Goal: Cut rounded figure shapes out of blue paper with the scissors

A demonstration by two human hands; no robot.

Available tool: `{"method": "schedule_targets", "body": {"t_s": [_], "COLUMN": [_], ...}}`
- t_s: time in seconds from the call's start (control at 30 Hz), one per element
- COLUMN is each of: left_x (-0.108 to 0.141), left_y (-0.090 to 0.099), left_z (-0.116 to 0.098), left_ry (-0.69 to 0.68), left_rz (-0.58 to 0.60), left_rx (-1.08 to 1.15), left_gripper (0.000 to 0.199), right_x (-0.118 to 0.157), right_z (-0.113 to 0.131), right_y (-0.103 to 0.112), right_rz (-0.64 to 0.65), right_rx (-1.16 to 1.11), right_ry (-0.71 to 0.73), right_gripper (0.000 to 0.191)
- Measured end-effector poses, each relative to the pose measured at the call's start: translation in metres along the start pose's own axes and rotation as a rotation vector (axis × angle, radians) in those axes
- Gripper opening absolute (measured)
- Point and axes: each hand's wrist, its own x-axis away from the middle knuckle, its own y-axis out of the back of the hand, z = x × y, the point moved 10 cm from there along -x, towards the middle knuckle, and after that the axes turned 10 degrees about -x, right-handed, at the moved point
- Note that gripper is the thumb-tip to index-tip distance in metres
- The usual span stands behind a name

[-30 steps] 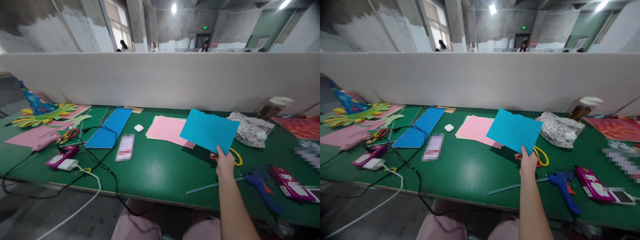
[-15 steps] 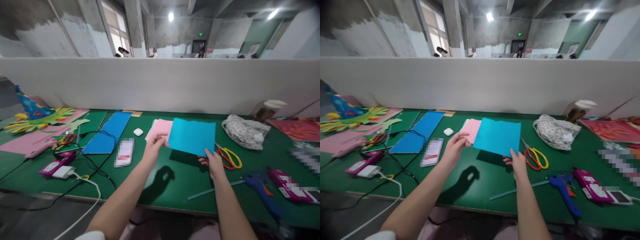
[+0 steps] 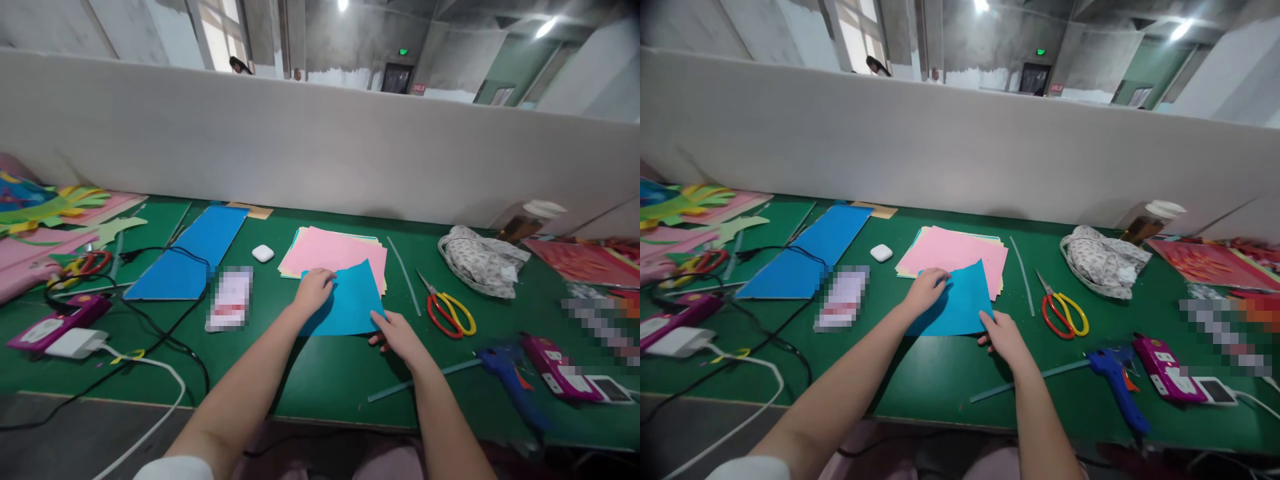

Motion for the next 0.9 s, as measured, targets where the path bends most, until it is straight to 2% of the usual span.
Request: {"method": "schedule_targets", "body": {"t_s": [0.2, 0.3, 0.4, 0.43, 0.6, 0.73, 0.83, 0.9], "left_x": [0.007, 0.011, 0.013, 0.013, 0.009, 0.008, 0.009, 0.01], "left_y": [-0.027, -0.033, -0.035, -0.034, -0.029, -0.026, -0.029, -0.03], "left_z": [-0.022, -0.034, -0.04, -0.041, -0.037, -0.033, -0.035, -0.037], "left_ry": [-0.187, -0.261, -0.3, -0.304, -0.281, -0.26, -0.272, -0.275], "left_rz": [0.163, 0.206, 0.218, 0.214, 0.166, 0.141, 0.168, 0.179], "left_rx": [-0.146, -0.171, -0.184, -0.188, -0.209, -0.209, -0.189, -0.177], "left_gripper": [0.026, 0.029, 0.028, 0.028, 0.029, 0.03, 0.03, 0.03], "right_x": [-0.019, -0.036, -0.049, -0.052, -0.055, -0.037, -0.019, -0.013], "right_z": [0.025, 0.041, 0.046, 0.045, 0.026, 0.013, 0.011, 0.014], "right_y": [0.02, 0.032, 0.035, 0.034, 0.022, 0.015, 0.009, 0.009], "right_rz": [-0.092, -0.145, -0.165, -0.168, -0.109, 0.013, 0.123, 0.145], "right_rx": [0.006, 0.028, 0.104, 0.141, 0.274, 0.328, 0.381, 0.417], "right_ry": [0.021, 0.075, 0.142, 0.164, 0.21, 0.15, 0.107, 0.106], "right_gripper": [0.049, 0.051, 0.063, 0.062, 0.032, 0.026, 0.015, 0.012]}}
